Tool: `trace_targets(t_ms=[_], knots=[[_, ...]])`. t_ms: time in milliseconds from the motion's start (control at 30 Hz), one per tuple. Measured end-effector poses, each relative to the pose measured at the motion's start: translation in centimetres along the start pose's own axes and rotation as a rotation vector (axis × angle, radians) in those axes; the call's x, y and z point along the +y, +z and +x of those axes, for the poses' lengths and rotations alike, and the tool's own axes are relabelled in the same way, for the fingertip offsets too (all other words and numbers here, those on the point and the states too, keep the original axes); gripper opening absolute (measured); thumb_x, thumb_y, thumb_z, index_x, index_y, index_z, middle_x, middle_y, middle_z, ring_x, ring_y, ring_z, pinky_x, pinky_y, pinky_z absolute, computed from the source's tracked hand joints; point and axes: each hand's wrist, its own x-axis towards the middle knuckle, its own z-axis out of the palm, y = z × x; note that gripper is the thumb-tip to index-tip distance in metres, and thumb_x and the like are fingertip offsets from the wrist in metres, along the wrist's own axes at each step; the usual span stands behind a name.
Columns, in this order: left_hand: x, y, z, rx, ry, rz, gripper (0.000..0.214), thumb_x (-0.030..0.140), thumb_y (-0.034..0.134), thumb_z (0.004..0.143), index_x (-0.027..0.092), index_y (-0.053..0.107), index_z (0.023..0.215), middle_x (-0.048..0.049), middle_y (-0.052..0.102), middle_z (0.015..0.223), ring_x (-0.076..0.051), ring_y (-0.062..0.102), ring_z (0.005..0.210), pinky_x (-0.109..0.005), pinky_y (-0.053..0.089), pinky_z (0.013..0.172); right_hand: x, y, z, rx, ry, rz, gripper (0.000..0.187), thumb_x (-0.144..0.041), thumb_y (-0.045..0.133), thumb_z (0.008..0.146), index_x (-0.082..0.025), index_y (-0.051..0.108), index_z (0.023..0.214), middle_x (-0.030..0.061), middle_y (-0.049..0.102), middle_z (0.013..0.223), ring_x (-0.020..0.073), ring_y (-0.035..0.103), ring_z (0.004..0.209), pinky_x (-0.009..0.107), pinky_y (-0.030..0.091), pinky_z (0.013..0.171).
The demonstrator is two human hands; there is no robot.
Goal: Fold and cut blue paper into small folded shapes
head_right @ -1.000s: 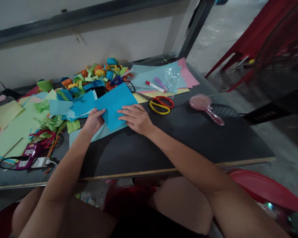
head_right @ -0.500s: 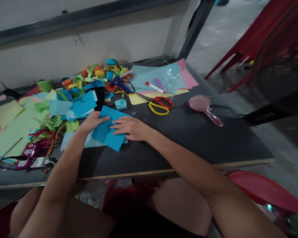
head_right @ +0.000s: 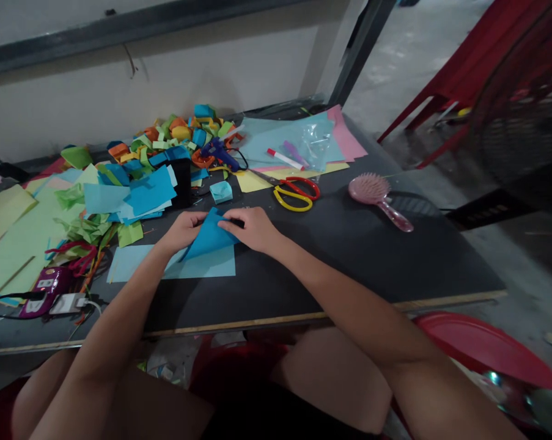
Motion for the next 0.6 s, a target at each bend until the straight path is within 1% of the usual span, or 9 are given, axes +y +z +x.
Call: trace_targets(t_ms=[100, 167, 233, 300, 367, 400, 467, 533, 600], knots=[[0.37, 0.37, -0.02, 0.009, 0.013, -0.043, 0.036, 0.051, 0.063, 0.077, 0.016, 0.068, 0.073, -0.0013, 0.066, 0.073, -0.016, 0.06, 0.071, -0.026, 0.047, 0.065, 0.09, -0.01, 0.16, 0.176, 0.039, -0.019, 0.021, -0.041, 0.067, 0.084, -0.021, 0.071, 0.078, 0.003, 0.074, 0.081, 0.0188, 0.066, 0.073, 0.03, 0.047, 0.064], [0.49, 0.48, 0.0, 0.036, 0.009, -0.063, 0.037, 0.053, 0.06, 0.078, 0.016, 0.069, 0.075, -0.0019, 0.066, 0.072, -0.018, 0.061, 0.073, -0.027, 0.047, 0.067, 0.14, -0.09, 0.21, 0.229, 0.01, -0.013, 0.017, -0.038, 0.071, 0.08, -0.021, 0.071, 0.076, 0.0055, 0.074, 0.093, 0.0219, 0.067, 0.087, 0.033, 0.05, 0.071], [0.55, 0.55, -0.01, 0.064, -0.006, -0.097, 0.037, 0.052, 0.058, 0.08, 0.017, 0.066, 0.071, -0.0018, 0.064, 0.068, -0.017, 0.059, 0.071, -0.027, 0.047, 0.066, 0.11, -0.2, 0.19, 0.233, -0.004, 0.03, 0.015, -0.035, 0.073, 0.078, -0.022, 0.07, 0.075, 0.006, 0.075, 0.096, 0.0229, 0.068, 0.091, 0.036, 0.051, 0.077], [0.64, 0.64, -0.1, 0.095, -0.031, -0.142, 0.042, 0.053, 0.055, 0.083, 0.017, 0.058, 0.061, 0.0003, 0.054, 0.057, -0.013, 0.051, 0.059, -0.026, 0.042, 0.057, 0.0, -0.26, 0.13, 0.222, 0.005, 0.065, 0.012, -0.033, 0.074, 0.078, -0.021, 0.07, 0.076, 0.0041, 0.075, 0.086, 0.0216, 0.069, 0.082, 0.036, 0.053, 0.077], [0.78, 0.74, -0.25, 0.083, -0.034, -0.141, 0.047, 0.054, 0.054, 0.085, 0.018, 0.05, 0.055, 0.0033, 0.042, 0.049, -0.01, 0.039, 0.049, -0.025, 0.034, 0.049, -0.15, -0.27, 0.07, 0.222, 0.008, 0.089, 0.01, -0.03, 0.075, 0.076, -0.021, 0.071, 0.081, 0.0026, 0.074, 0.08, 0.0205, 0.069, 0.077, 0.035, 0.054, 0.075], [0.87, 0.79, -0.32, 0.067, -0.017, -0.115, 0.047, 0.054, 0.055, 0.085, 0.018, 0.049, 0.054, 0.0041, 0.04, 0.048, -0.009, 0.036, 0.047, -0.024, 0.031, 0.048, -0.22, -0.27, 0.05, 0.219, 0.003, 0.1, 0.013, -0.028, 0.076, 0.076, -0.021, 0.072, 0.085, 0.0024, 0.075, 0.081, 0.0201, 0.07, 0.077, 0.034, 0.055, 0.074], [1.01, 0.89, -0.42, 0.046, 0.032, -0.028, 0.041, 0.049, 0.061, 0.083, 0.017, 0.056, 0.058, 0.0035, 0.046, 0.051, -0.009, 0.04, 0.049, -0.023, 0.032, 0.049, -0.32, -0.24, 0.02, 0.209, -0.01, 0.107, 0.02, -0.025, 0.076, 0.075, -0.021, 0.072, 0.093, 0.0029, 0.075, 0.085, 0.0198, 0.07, 0.078, 0.034, 0.056, 0.075], [1.06, 0.98, -0.43, 0.072, 0.064, 0.042, 0.031, 0.044, 0.062, 0.082, 0.016, 0.064, 0.067, 0.0016, 0.056, 0.058, -0.011, 0.049, 0.055, -0.023, 0.036, 0.051, -0.34, -0.2, 0.01, 0.208, -0.028, 0.067, 0.023, -0.024, 0.075, 0.075, -0.02, 0.071, 0.098, 0.0041, 0.076, 0.09, 0.0201, 0.07, 0.08, 0.034, 0.057, 0.076], [1.02, 1.06, -0.34, 0.102, 0.073, 0.06, 0.025, 0.04, 0.061, 0.084, 0.017, 0.068, 0.076, -0.0004, 0.064, 0.066, -0.013, 0.055, 0.06, -0.024, 0.04, 0.054, -0.28, -0.12, -0.02, 0.206, -0.048, 0.003, 0.023, -0.025, 0.073, 0.077, -0.021, 0.072, 0.1, 0.005, 0.076, 0.093, 0.021, 0.071, 0.082, 0.035, 0.057, 0.077]])
